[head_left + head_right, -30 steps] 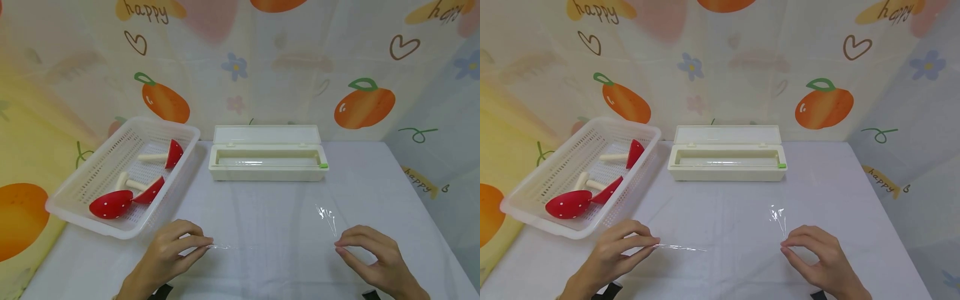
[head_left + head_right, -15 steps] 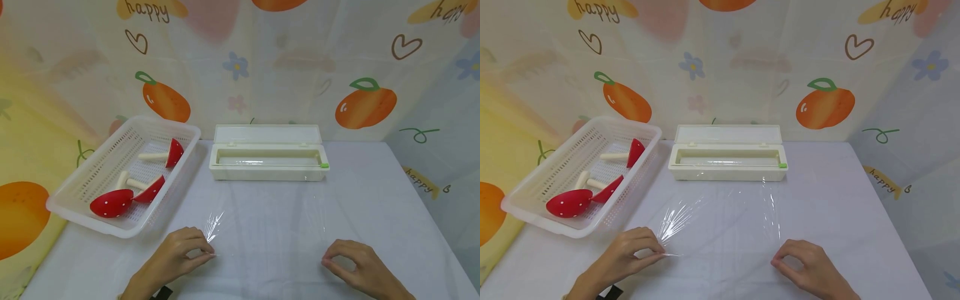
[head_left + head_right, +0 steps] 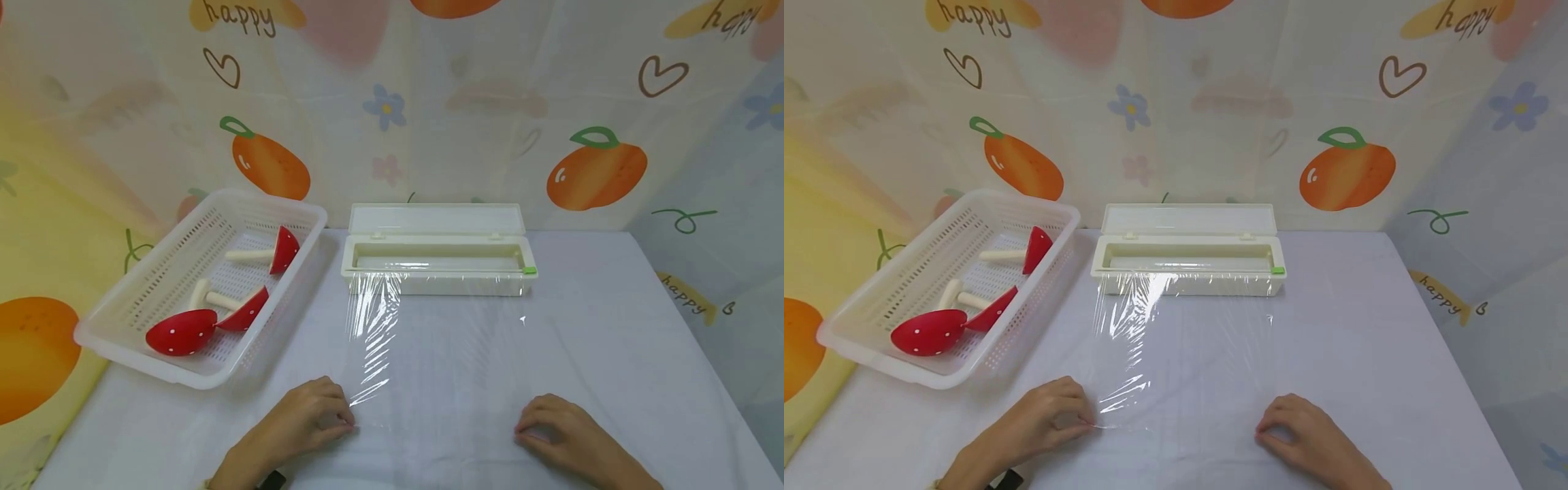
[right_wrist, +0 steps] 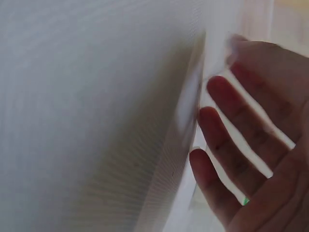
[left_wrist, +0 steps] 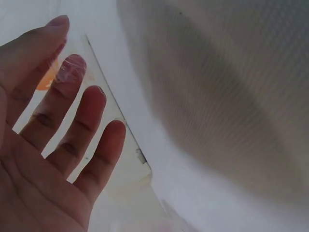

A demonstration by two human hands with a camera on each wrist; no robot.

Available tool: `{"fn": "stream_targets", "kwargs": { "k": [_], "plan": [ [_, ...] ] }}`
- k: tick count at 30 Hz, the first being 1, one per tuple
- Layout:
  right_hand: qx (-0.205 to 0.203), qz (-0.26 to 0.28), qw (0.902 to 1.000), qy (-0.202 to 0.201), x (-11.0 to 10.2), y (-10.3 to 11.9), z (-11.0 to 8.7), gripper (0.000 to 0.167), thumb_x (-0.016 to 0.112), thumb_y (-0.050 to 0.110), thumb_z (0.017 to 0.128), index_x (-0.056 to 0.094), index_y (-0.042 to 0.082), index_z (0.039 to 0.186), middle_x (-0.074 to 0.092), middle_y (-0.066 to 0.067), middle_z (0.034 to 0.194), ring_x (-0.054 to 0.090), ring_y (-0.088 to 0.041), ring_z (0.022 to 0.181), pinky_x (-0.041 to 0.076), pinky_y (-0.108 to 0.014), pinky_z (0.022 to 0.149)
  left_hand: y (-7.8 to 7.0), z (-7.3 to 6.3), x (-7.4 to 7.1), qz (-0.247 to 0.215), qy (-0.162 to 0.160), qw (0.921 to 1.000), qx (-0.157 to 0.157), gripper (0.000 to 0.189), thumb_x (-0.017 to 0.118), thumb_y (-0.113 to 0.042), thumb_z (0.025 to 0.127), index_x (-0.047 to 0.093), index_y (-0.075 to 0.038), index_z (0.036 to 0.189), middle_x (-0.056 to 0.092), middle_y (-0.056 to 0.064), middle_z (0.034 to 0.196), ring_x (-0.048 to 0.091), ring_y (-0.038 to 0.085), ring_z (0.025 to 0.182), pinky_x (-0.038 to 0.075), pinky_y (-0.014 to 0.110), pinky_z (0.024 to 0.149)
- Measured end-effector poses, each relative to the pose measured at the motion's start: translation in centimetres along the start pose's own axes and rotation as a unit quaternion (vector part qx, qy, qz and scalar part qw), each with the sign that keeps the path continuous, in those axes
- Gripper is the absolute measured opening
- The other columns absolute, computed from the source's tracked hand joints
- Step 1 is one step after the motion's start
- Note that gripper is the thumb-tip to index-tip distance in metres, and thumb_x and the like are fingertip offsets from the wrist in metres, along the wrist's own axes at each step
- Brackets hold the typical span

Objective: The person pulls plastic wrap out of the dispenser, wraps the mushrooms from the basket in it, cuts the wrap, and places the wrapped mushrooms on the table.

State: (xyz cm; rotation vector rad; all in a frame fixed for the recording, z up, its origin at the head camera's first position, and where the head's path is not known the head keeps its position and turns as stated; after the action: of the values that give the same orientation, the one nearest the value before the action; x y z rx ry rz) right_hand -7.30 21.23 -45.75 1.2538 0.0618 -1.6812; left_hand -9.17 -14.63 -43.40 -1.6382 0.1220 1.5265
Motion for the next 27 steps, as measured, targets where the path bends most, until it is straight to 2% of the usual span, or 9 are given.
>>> {"fn": "stream_targets", "kwargs": {
  "k": [4, 8, 12, 16, 19, 23, 27],
  "plan": [
    [0.035, -0.049, 0.9971, 0.047, 0.5, -0.2, 0.0, 0.029, 0.088, 0.015, 0.069, 0.074, 0.024, 0.094, 0.063, 0.015, 0.098, 0.057, -0.004, 0.091, 0.044, -0.010, 0.084, 0.4, 0.0, 0.8, 0.001, 0.036, 0.9992, -0.018, 0.008, 0.083, -0.018, 0.080, 0.078, -0.023, 0.085, 0.066, -0.018, 0.082, 0.054, 0.000, 0.079, 0.050, 0.018, 0.072],
    [0.088, -0.092, 0.9879, 0.089, 0.8, -0.6, -0.2, 0.031, 0.087, 0.023, 0.072, 0.074, 0.022, 0.100, 0.059, 0.012, 0.106, 0.054, -0.008, 0.095, 0.051, -0.027, 0.081, 0.7, -0.2, 1.4, -0.008, 0.056, 0.9981, -0.022, 0.010, 0.080, -0.015, 0.081, 0.080, -0.019, 0.090, 0.066, -0.015, 0.085, 0.055, -0.001, 0.080, 0.051, 0.019, 0.074],
    [0.099, -0.108, 0.9865, 0.073, 0.8, -0.8, -0.6, 0.036, 0.089, 0.025, 0.068, 0.074, 0.022, 0.101, 0.056, 0.011, 0.108, 0.049, -0.008, 0.098, 0.049, -0.028, 0.081, 0.7, -0.5, 1.6, 0.009, 0.047, 0.9988, -0.010, 0.006, 0.078, -0.020, 0.084, 0.080, -0.020, 0.090, 0.064, -0.016, 0.084, 0.053, -0.002, 0.079, 0.050, 0.018, 0.072],
    [0.077, -0.093, 0.9918, 0.041, 0.7, -0.7, -0.8, 0.040, 0.090, 0.023, 0.065, 0.073, 0.021, 0.101, 0.055, 0.011, 0.108, 0.045, -0.004, 0.099, 0.043, -0.018, 0.083, 1.0, -0.7, 1.4, 0.001, 0.054, 0.9976, -0.042, 0.005, 0.075, -0.024, 0.088, 0.079, -0.022, 0.088, 0.065, -0.019, 0.079, 0.052, -0.005, 0.075, 0.049, 0.018, 0.069],
    [0.069, -0.083, 0.9936, 0.031, 0.7, -0.7, -0.9, 0.041, 0.090, 0.022, 0.064, 0.073, 0.020, 0.102, 0.055, 0.011, 0.108, 0.044, -0.003, 0.100, 0.039, -0.014, 0.083, 1.0, -0.7, 0.7, 0.000, 0.056, 0.9962, -0.067, 0.004, 0.075, -0.024, 0.087, 0.078, -0.022, 0.089, 0.067, -0.018, 0.079, 0.052, -0.004, 0.074, 0.049, 0.020, 0.068],
    [0.083, -0.096, 0.9910, 0.044, 0.7, -0.8, -0.9, 0.039, 0.089, 0.025, 0.065, 0.073, 0.021, 0.101, 0.055, 0.012, 0.108, 0.046, -0.005, 0.099, 0.041, -0.017, 0.084, 0.8, -0.7, -0.8, 0.026, 0.032, 0.9965, -0.073, 0.008, 0.076, -0.022, 0.086, 0.078, -0.021, 0.094, 0.066, -0.018, 0.080, 0.053, -0.001, 0.074, 0.050, 0.021, 0.070],
    [0.084, -0.097, 0.9909, 0.041, 0.7, -0.8, -0.8, 0.039, 0.090, 0.025, 0.065, 0.074, 0.021, 0.101, 0.056, 0.012, 0.108, 0.046, -0.005, 0.099, 0.038, -0.013, 0.087, 0.4, -0.8, -2.7, 0.057, -0.002, 0.9954, -0.076, 0.015, 0.078, -0.022, 0.084, 0.077, -0.021, 0.099, 0.065, -0.018, 0.082, 0.056, 0.002, 0.077, 0.054, 0.023, 0.074]
  ]
}}
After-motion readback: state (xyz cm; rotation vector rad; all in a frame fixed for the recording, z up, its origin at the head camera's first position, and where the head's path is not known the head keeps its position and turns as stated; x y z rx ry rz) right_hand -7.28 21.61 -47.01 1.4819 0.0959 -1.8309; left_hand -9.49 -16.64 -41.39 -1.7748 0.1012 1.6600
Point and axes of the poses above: each hand's wrist, its own z-axis towards the middle knuckle, its own x-axis out of the palm, y = z × x, the point moved 6 cm from there along z, towards the middle knuckle
